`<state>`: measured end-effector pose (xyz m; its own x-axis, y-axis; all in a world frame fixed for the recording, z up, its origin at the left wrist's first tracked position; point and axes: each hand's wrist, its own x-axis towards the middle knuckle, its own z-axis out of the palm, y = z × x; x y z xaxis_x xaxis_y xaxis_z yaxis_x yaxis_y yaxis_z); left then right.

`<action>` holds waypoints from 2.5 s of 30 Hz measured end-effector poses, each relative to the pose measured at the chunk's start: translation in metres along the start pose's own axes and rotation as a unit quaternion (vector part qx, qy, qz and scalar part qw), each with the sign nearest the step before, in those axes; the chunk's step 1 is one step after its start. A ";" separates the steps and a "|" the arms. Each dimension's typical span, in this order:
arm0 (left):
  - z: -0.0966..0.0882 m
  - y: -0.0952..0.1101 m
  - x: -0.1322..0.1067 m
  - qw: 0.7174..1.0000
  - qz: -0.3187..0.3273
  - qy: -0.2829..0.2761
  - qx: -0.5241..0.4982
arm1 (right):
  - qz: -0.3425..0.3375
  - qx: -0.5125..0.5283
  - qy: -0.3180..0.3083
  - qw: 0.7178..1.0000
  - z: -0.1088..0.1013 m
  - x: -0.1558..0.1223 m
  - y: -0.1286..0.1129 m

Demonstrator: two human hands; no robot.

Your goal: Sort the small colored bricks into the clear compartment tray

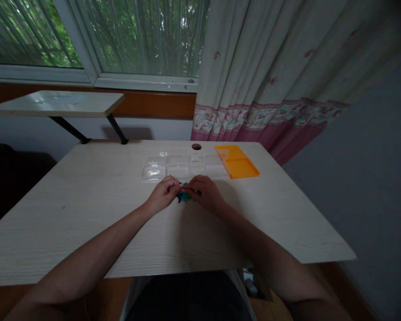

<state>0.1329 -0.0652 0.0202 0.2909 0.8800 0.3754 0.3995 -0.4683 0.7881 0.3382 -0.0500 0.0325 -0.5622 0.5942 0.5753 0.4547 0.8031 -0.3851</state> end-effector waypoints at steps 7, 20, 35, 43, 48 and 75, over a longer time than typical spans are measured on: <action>0.000 -0.003 0.000 1.000 -0.002 0.015 0.011 | 0.046 0.048 0.029 0.997 -0.008 0.002 0.014; -0.007 -0.002 0.001 0.997 0.021 0.044 0.055 | 0.208 -0.197 0.145 0.947 -0.004 -0.010 0.070; -0.011 -0.007 -0.003 0.987 0.029 0.000 0.159 | 0.203 -0.200 0.136 0.949 -0.004 -0.009 0.067; -0.014 -0.002 -0.004 0.959 0.096 -0.101 0.247 | 0.121 -0.134 0.046 0.983 -0.009 -0.005 0.055; -0.016 -0.004 -0.003 0.961 0.090 -0.087 0.247 | 0.021 -0.085 -0.064 0.994 -0.009 -0.003 0.040; -0.016 0.002 -0.004 0.957 0.101 -0.102 0.253 | 0.031 -0.086 -0.078 0.993 -0.010 -0.002 0.032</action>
<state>0.1185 -0.0683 0.0278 0.5499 0.7574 0.3521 0.6720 -0.6516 0.3520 0.3602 -0.0260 0.0261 -0.6234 0.6532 0.4297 0.5958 0.7528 -0.2799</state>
